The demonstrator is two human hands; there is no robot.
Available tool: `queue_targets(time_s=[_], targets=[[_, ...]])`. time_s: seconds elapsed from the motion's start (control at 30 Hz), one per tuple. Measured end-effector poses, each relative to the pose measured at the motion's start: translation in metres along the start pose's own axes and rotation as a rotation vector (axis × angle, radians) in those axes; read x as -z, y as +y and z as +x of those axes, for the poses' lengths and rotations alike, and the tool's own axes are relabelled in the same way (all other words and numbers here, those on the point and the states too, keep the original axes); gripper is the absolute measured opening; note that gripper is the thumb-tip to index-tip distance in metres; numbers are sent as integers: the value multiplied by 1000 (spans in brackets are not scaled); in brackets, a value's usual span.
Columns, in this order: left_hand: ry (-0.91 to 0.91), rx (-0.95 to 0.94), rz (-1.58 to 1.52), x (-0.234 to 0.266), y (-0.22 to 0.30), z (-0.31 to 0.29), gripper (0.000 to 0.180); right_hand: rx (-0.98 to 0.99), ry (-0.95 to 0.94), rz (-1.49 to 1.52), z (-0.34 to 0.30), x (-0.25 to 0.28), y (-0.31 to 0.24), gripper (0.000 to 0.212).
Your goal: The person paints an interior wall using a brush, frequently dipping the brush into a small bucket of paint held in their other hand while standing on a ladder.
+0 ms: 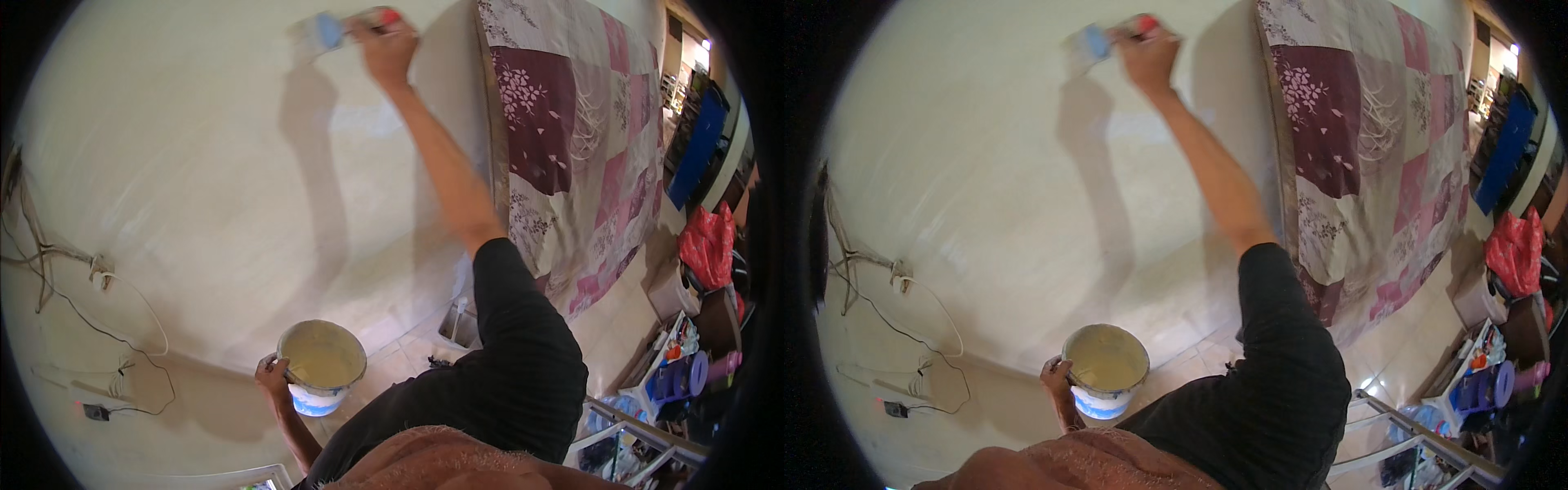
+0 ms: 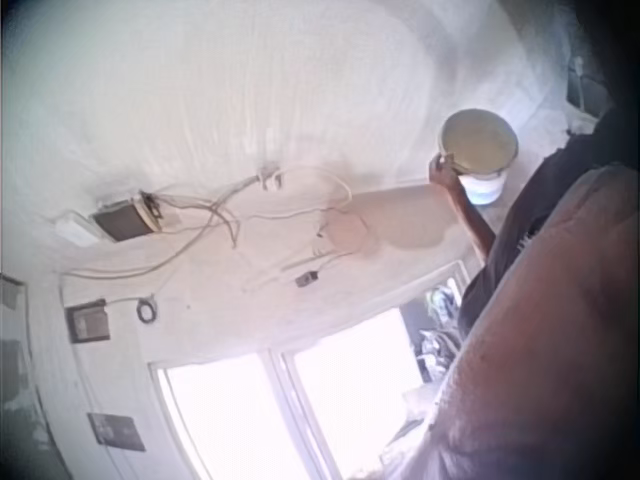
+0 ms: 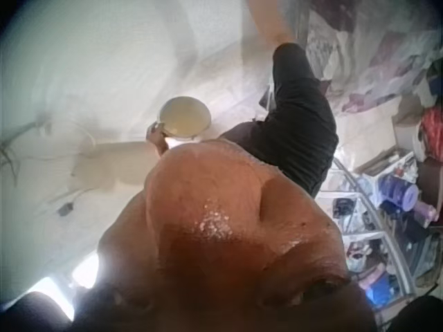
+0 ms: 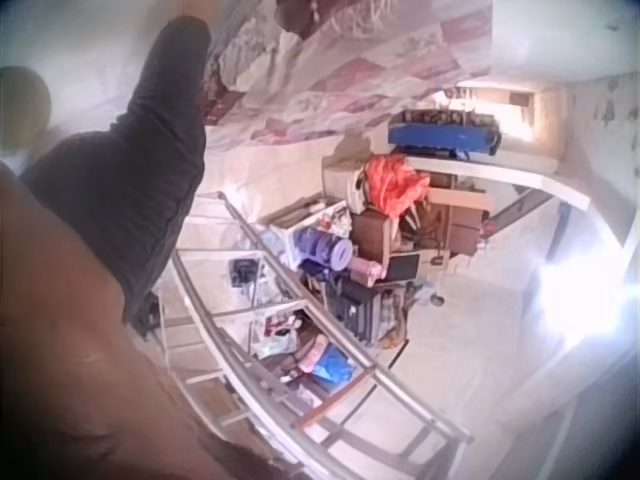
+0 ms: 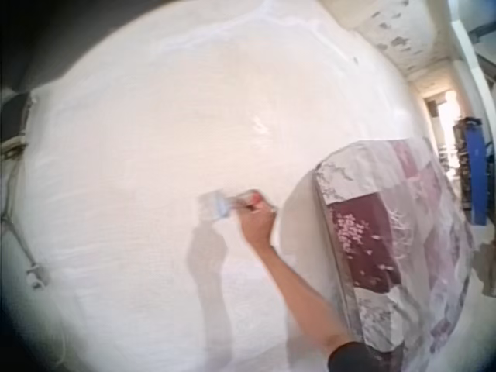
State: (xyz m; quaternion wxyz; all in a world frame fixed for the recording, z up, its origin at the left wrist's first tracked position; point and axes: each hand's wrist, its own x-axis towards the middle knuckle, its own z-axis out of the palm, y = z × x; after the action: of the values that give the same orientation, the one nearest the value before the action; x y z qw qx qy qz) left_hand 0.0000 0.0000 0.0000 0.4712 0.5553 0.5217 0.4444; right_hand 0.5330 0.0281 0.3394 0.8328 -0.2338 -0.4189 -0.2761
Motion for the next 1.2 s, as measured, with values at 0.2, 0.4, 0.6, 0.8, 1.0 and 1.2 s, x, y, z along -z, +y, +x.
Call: queue_targets(time_s=[0.2, 0.4, 0.6, 0.8, 1.0, 1.2], targets=[[16, 3, -38, -13, 13, -10, 33, 305, 250, -951, 88, 148, 24, 31], [8, 4, -2, -15, 9, -14, 33, 427, 182, -1201, 99, 138, 33, 24], [6, -12, 50, -10, 9, -11, 31, 293, -19, -633, 23, -11, -10, 25], [11, -30, -37, -1, 4, -2, 30, 229, -150, -203, -10, -98, -79, 19], [77, -15, 12, 0, 12, -12, 32, 25, -61, -327, 37, -25, -34, 26], [62, -13, 26, 7, -18, -3, 39, 364, 128, -1098, 124, 139, 37, 25]])
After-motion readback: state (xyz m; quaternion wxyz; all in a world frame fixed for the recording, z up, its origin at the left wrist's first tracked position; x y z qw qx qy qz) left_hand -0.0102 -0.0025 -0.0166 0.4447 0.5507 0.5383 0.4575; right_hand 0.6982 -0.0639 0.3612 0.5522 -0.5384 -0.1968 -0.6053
